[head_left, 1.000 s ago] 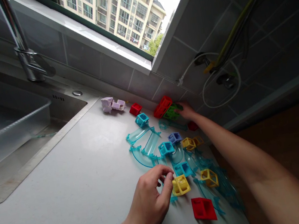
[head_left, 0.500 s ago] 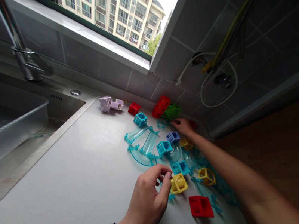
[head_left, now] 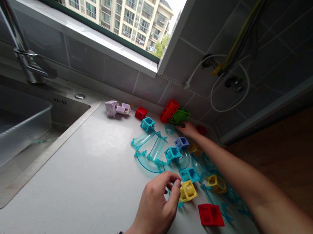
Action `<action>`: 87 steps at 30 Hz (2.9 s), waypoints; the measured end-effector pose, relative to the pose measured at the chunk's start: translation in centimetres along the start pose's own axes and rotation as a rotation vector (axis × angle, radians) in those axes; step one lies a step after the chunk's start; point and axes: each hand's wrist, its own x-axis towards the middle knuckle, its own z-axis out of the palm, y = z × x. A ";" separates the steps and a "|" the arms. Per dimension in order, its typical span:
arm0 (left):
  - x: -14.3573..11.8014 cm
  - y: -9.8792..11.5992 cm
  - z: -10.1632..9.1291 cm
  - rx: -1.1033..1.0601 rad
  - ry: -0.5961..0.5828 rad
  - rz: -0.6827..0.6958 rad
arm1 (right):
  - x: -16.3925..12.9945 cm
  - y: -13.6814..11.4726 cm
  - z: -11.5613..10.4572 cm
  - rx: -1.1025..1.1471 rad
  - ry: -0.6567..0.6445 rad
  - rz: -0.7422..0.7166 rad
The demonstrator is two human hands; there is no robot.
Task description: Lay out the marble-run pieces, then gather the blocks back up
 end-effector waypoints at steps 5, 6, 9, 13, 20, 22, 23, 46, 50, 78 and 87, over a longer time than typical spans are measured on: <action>0.0 0.1 0.0 0.000 -0.004 0.002 | 0.2 -0.1 -0.1 -0.023 -0.022 -0.004; 0.0 0.2 0.0 -0.001 -0.005 0.003 | 0.3 -0.1 -0.1 -0.028 -0.025 -0.004; 0.0 0.3 0.0 -0.006 -0.009 0.008 | 0.6 -0.2 0.1 -0.045 -0.037 0.000; -0.1 0.1 0.0 -0.001 -0.011 0.006 | 0.9 -0.4 0.2 -0.069 -0.065 0.001; -0.2 0.0 0.1 -0.006 -0.008 0.009 | 0.7 -0.7 -0.3 -0.109 -0.117 0.007; -0.2 0.0 0.1 -0.007 -0.009 0.010 | 0.3 -0.7 -0.5 -0.118 -0.121 0.012; -0.2 0.0 0.0 -0.006 -0.010 0.010 | 0.1 -0.7 -0.6 -0.122 -0.121 0.013; 0.0 0.0 0.1 0.017 -0.024 0.021 | -1.0 -2.7 -1.9 -0.101 0.291 -0.280; -0.2 0.2 0.1 0.022 -0.024 0.021 | -0.4 -3.1 -0.8 -0.069 0.242 -0.359; -0.1 -0.4 0.2 0.106 -0.046 0.099 | -30.8 0.9 -4.4 0.287 0.333 -0.212; 0.0 -0.3 0.6 0.057 0.076 0.061 | -38.6 1.8 -2.9 0.539 0.393 -0.135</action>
